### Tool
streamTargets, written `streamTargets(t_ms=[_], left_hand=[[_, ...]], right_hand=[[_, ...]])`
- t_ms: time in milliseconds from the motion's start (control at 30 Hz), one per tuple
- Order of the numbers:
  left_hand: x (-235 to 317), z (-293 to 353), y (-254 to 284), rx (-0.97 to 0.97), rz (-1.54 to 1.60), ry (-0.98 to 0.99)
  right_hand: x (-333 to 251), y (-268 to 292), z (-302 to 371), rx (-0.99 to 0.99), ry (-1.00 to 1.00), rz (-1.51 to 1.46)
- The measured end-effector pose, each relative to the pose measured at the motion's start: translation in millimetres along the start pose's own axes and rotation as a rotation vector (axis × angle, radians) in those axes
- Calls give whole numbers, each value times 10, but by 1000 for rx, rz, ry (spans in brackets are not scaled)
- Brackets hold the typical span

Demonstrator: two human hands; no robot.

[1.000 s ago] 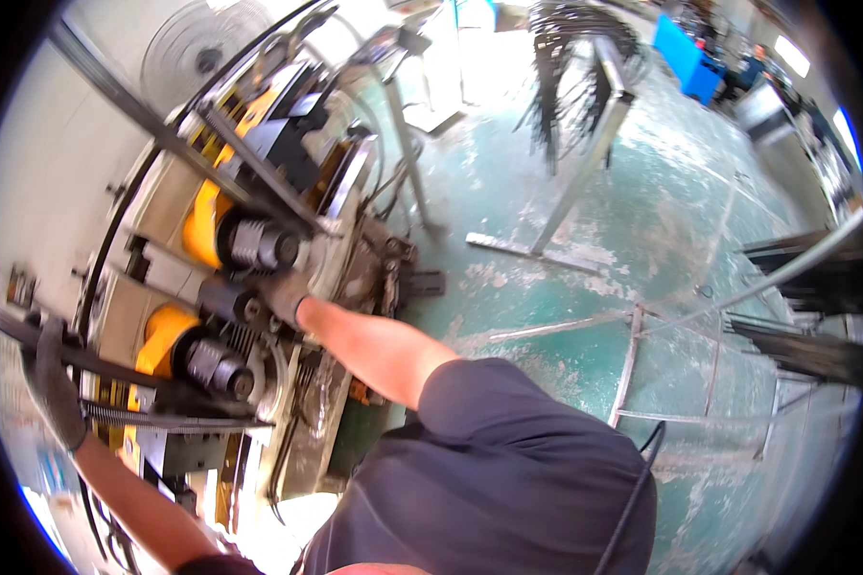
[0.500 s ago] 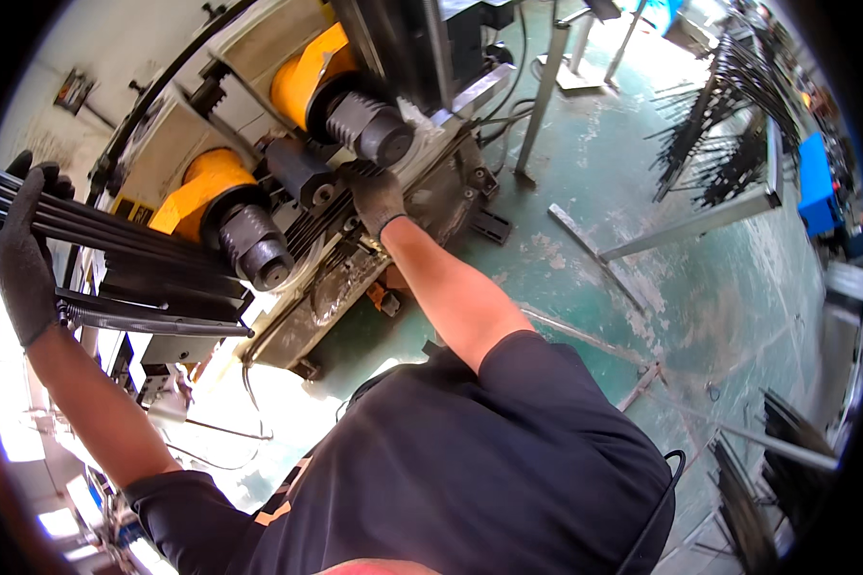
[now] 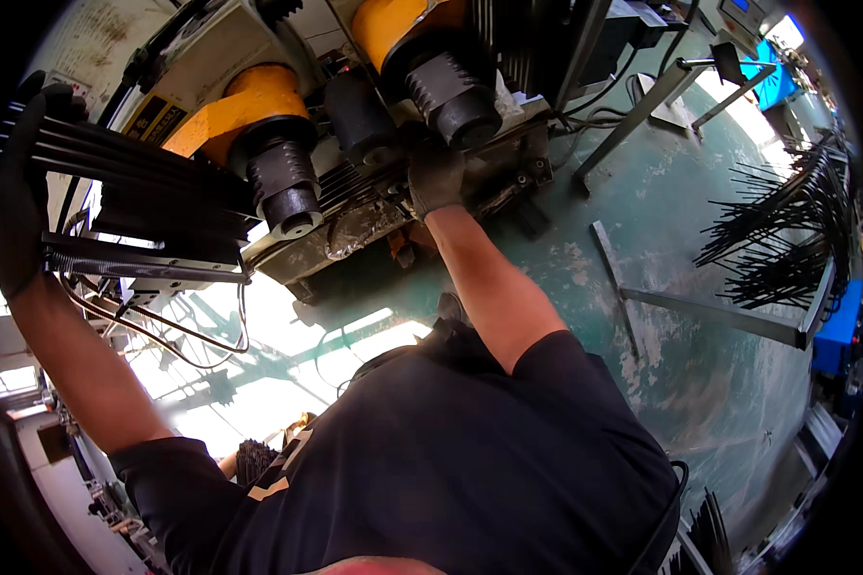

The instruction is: The person repeatedly picks up bundles of long metal rods, places them into a bending machine, and operates the machine to bend them. The bent rods are then removed and stacked on the floor. The process is repeated multiple times throughout the clip.

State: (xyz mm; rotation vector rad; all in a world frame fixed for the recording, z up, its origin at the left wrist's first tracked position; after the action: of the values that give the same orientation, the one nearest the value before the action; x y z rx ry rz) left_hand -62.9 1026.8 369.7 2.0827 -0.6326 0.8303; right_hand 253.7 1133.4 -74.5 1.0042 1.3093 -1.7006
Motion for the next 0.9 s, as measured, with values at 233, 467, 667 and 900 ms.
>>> streamTargets(t_ms=[233,467,667,900], left_hand=[[343,209,-109,-120,-644,-708],[120,-17,63,-177,-523,-554],[152,58,120,-157,-487,-588],[594,726,353,-16,-564,-453]], right_hand=[[-124,21,-65,9,518,618],[-60,22,-10,163,979,987],[-58,-125,4,-20,761,1009],[-241,-92,262,-14,581,1461]])
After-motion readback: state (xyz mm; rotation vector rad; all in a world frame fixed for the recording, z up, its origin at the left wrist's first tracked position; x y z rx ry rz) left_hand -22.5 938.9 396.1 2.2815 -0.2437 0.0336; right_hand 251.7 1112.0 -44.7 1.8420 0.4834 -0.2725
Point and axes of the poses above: each hand's wrist, its own z-axis away from the middle knuckle, its own y-axis out of the back of the hand, x = y × z, the point moved 9 cm from there along -z, towards the middle knuckle, and after that the axes turned 10 degrees about x, right-handed, at the moved point
